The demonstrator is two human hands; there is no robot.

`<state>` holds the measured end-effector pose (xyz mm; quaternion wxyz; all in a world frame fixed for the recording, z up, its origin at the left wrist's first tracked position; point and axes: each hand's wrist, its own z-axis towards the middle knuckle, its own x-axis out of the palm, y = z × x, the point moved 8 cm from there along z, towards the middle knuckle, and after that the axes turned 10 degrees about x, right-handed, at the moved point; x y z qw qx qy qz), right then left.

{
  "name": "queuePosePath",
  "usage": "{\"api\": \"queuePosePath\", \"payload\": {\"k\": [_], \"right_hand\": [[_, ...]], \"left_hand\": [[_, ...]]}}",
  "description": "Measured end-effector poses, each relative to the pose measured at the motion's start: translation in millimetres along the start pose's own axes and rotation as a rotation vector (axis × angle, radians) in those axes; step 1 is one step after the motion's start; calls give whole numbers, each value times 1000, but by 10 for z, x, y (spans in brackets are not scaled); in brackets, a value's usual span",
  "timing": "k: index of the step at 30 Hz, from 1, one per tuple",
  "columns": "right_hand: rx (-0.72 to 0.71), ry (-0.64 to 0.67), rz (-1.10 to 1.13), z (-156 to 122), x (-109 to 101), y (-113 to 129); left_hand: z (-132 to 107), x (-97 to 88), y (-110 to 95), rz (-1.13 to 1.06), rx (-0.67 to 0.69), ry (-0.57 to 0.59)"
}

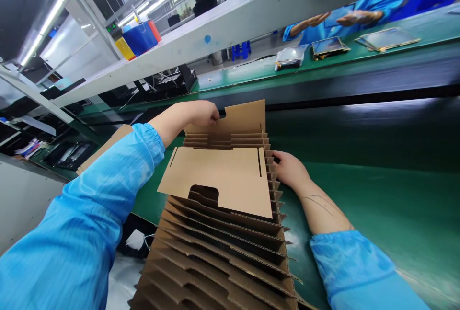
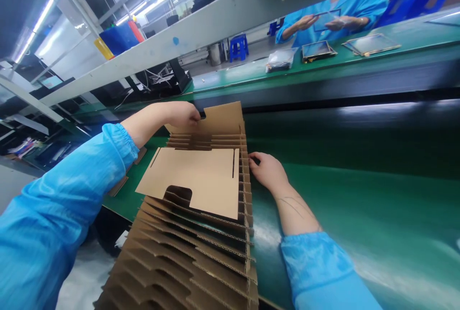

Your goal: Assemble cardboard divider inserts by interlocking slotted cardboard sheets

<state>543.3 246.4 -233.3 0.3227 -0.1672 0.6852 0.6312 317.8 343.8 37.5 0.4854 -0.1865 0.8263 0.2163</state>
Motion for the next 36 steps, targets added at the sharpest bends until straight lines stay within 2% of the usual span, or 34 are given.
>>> {"api": "queuePosePath", "payload": {"k": [4,9,16,24,31,36], "right_hand": [[2,1,-4,-3,4,-8],[-9,-1,-7,-11,3,5],[-2,0,-16,-30,-13,45],[24,8,-41,-49,-38,94],[25,12,-42,-71,-43,107],[25,2,-40,-68,-59,110]], "left_hand": [[8,89,-33,-1,43,-79],[16,43,-18,43,15,-116],[63,82,19,-9,21,-84],[-26,103,-13,-44,-19,-44],[78,155,119,-36,-18,-46],[85,179,77,-17,-1,-33]]}}
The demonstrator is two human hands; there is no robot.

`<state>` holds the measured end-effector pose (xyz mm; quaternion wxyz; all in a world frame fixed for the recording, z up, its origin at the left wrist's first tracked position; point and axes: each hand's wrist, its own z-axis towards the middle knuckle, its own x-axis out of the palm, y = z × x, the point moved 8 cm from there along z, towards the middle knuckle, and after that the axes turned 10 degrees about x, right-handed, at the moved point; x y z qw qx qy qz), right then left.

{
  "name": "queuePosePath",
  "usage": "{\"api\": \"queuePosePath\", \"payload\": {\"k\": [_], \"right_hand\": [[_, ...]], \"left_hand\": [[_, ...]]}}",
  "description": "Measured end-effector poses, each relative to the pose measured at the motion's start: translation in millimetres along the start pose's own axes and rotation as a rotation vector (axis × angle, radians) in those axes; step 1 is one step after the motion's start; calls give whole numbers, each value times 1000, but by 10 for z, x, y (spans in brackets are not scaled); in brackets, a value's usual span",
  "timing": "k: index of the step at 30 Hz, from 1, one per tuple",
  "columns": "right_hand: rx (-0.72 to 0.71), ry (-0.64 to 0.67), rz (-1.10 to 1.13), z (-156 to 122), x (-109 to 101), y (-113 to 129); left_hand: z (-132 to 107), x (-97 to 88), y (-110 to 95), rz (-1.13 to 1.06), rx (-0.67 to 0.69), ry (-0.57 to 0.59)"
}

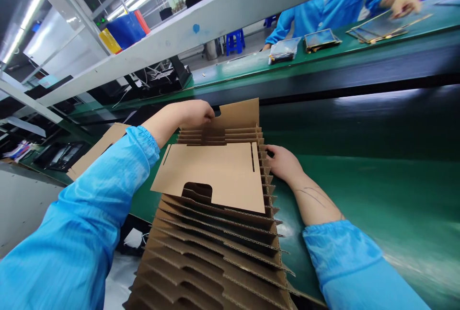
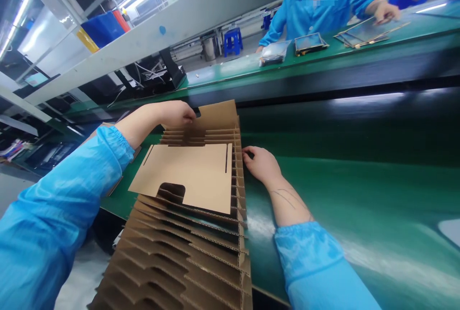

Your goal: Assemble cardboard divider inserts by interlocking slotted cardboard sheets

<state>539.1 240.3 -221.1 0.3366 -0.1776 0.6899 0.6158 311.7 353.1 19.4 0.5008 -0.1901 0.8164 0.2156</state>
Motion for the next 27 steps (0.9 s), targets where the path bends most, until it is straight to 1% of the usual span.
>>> {"api": "queuePosePath", "payload": {"k": [4,8,12,14,16,19,21,22,24,27], "right_hand": [[-11,2,3,7,-2,12],[-16,6,-4,12,3,16],[-11,3,-13,15,11,12],[-13,0,-11,17,15,13],[-18,-3,-6,19,18,16],[-21,-10,0,22,14,23],[-22,-15,0,22,8,28],[-23,-17,0,21,5,31],[-24,-18,-2,18,1,36],[-26,-16,-6,12,-3,41]], "left_hand": [[-23,49,-61,17,47,-30],[-53,72,-64,-18,53,-67],[-104,44,-118,-48,51,-73],[-113,11,-174,-61,47,-99],[-98,-20,-222,-101,19,-157],[-67,-61,-249,-216,-52,-316],[-63,-72,-266,-293,-64,-423],[-66,-70,-280,-315,-58,-456],[-81,-50,-321,-311,-33,-465],[-130,-43,-383,-225,-11,-434]]}}
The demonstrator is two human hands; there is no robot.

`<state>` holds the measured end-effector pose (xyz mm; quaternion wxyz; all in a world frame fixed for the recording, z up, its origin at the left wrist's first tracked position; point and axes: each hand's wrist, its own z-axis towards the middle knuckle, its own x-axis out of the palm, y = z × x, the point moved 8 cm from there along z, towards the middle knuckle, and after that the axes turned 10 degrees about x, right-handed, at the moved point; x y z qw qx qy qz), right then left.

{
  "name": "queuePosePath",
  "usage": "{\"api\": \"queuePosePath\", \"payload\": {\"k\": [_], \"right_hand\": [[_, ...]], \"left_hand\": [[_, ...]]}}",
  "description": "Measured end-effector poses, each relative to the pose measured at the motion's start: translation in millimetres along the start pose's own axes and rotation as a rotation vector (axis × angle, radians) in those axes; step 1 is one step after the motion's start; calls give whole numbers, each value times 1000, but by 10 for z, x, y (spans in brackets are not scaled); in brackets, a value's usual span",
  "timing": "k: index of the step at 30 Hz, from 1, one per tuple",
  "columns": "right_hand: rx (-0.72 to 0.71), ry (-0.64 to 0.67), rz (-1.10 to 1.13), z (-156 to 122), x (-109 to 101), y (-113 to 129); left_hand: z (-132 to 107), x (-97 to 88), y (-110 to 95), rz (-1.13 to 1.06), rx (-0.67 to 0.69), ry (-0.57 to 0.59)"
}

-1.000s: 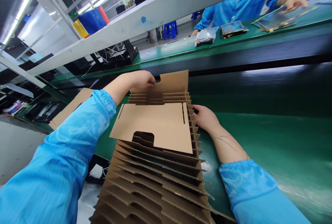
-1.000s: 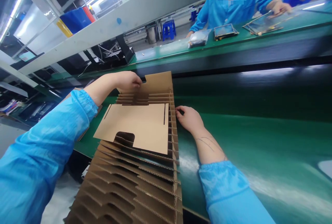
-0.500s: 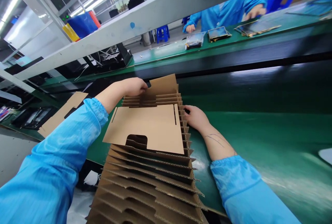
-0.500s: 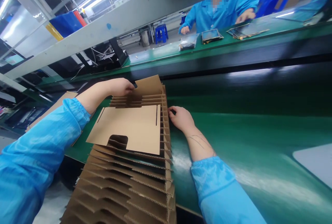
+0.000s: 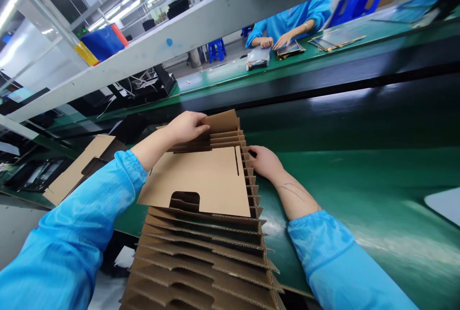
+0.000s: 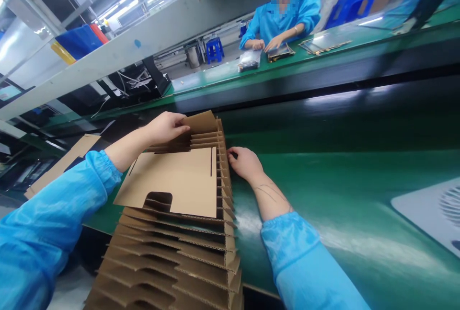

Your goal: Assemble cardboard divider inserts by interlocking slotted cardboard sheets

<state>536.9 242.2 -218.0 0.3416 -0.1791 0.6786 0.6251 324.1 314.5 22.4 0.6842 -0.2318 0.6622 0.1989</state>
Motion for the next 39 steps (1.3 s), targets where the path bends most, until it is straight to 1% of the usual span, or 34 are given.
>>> {"api": "queuePosePath", "payload": {"k": [3,6,8,10,12,15,17,19,21,23,25,26,27,28,29,30,32,33,34,36,37,39], "right_hand": [[-1,5,-8,-6,-2,9],[0,7,-25,-13,-7,21],[0,7,-35,-18,-9,25],[1,8,-40,-20,-8,25],[1,9,-39,-20,-5,22],[-3,7,-37,-16,-3,22],[-6,5,-37,-13,-2,24],[-9,4,-41,-12,-1,26],[-13,4,-46,-14,-4,27],[-16,0,-52,-18,-6,28],[-19,-5,-56,-20,-6,30],[-20,-9,-57,-21,-5,32],[-21,-12,-56,-21,-3,35],[-21,-17,-55,-20,-1,38],[-20,-22,-53,-18,0,40],[-18,-28,-51,-17,-1,43],[-14,-41,-48,-15,-8,48],[-11,-46,-49,-16,-12,51],[-10,-48,-51,-18,-18,54],[-9,-46,-56,-25,-25,64],[-10,-43,-58,-29,-29,69],[-13,-40,-63,-35,-36,80]], "left_hand": [[-7,-2,-61,53,23,53],[67,89,-121,88,45,181],[139,154,-132,100,29,237],[199,209,-129,61,3,245],[218,283,-127,-22,-2,242],[166,441,-89,-141,-18,271],[116,533,-17,-181,-72,289],[87,584,42,-199,-122,308],[73,563,27,-202,-116,312],[31,415,-85,-169,-48,242],[-121,205,-312,-138,72,146],[-253,115,-453,-131,138,120],[-419,71,-597,-138,197,143],[-607,72,-713,-141,224,205],[-803,102,-789,-117,220,283],[-991,147,-823,-81,190,357],[-1288,242,-806,-10,110,459],[-1379,278,-777,18,78,483],[-1428,298,-749,34,60,493],[-1421,263,-719,30,64,484],[-1384,202,-715,14,75,477],[-1283,-9,-704,-17,81,472]]}}
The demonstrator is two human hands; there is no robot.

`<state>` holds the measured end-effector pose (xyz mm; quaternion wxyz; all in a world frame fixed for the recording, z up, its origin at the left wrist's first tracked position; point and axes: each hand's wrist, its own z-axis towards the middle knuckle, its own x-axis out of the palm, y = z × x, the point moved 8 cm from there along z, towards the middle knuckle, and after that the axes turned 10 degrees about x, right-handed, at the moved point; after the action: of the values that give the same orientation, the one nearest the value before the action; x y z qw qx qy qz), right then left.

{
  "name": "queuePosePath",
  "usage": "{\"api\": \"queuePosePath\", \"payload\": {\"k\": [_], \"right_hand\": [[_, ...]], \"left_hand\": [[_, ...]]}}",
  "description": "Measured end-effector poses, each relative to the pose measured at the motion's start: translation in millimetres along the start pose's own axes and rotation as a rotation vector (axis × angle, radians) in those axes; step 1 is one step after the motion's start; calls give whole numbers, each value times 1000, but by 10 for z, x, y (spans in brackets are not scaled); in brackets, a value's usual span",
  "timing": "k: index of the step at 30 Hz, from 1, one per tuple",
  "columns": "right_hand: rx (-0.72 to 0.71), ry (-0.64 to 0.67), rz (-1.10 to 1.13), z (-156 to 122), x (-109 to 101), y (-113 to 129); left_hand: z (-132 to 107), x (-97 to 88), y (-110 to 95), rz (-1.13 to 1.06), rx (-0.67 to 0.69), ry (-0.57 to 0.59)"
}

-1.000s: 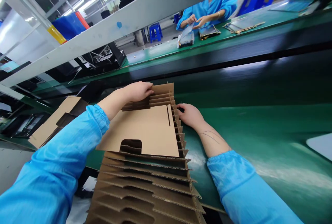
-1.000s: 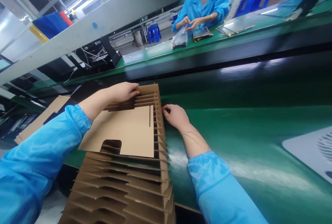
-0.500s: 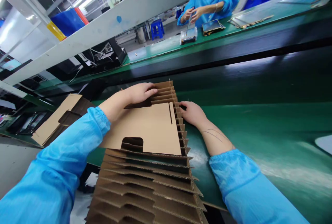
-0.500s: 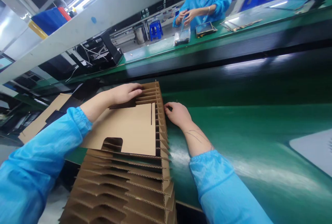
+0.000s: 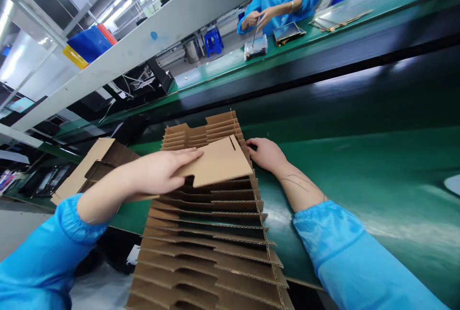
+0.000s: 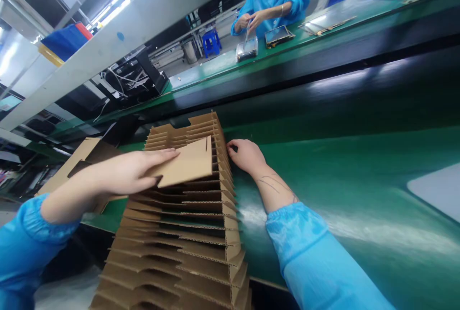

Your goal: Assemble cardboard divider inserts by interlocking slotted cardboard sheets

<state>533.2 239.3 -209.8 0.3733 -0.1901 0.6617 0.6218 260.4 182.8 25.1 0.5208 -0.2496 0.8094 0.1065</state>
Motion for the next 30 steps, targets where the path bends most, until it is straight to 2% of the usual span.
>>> {"api": "queuePosePath", "payload": {"k": [3,7,10,12,15,19,22,26,30], "right_hand": [[-4,3,-3,-2,-4,10],[-6,7,0,2,-2,17],[-7,6,-3,3,-9,24],[-10,4,-8,2,-16,31],[-14,4,-17,0,-19,42],[-14,3,-25,-3,-12,47],[-8,0,-26,-2,-9,44],[-5,3,-27,4,-5,40],[-1,3,-32,8,-1,32]], "left_hand": [[-41,-496,67,35,-56,-1],[62,-1183,279,304,-237,-105],[312,-1415,449,503,-361,-131],[502,-1425,552,545,-391,-122],[716,-1332,737,503,-392,-84],[868,-1192,1031,422,-342,-25],[954,-1159,1200,351,-291,-69],[1093,-1133,1296,264,-260,-149],[1245,-971,1317,197,-225,-79]]}}
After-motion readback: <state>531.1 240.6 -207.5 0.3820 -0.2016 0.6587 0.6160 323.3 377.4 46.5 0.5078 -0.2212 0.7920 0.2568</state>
